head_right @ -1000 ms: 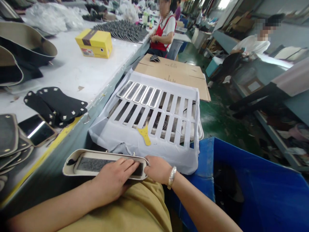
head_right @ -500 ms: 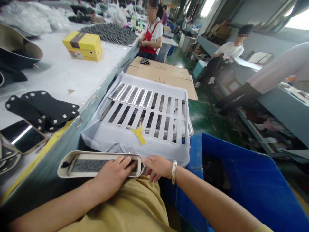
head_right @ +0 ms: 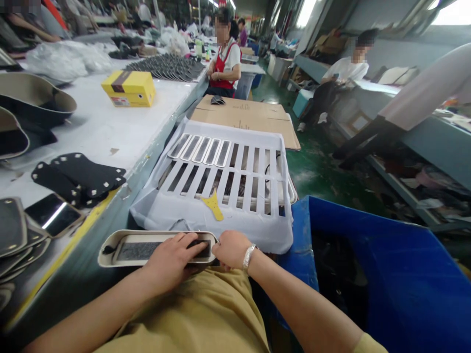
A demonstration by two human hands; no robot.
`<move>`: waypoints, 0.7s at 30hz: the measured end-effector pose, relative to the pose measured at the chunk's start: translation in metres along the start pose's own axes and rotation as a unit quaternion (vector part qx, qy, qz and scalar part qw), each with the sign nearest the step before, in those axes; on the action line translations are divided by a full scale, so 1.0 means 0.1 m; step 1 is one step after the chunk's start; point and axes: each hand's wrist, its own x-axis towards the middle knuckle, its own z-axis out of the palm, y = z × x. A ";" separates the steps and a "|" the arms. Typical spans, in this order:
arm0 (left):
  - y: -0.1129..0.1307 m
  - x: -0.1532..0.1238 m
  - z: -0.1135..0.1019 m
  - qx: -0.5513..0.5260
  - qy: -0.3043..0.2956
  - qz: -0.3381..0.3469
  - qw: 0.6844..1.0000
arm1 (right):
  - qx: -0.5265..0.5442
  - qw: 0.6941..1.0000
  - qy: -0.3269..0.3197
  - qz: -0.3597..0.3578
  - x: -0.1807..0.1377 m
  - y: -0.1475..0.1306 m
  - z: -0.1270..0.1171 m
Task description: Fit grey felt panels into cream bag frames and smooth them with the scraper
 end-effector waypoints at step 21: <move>-0.09 -0.12 0.16 0.040 0.059 0.044 0.997 | 0.104 0.985 -0.086 0.104 0.02 -0.22 -0.12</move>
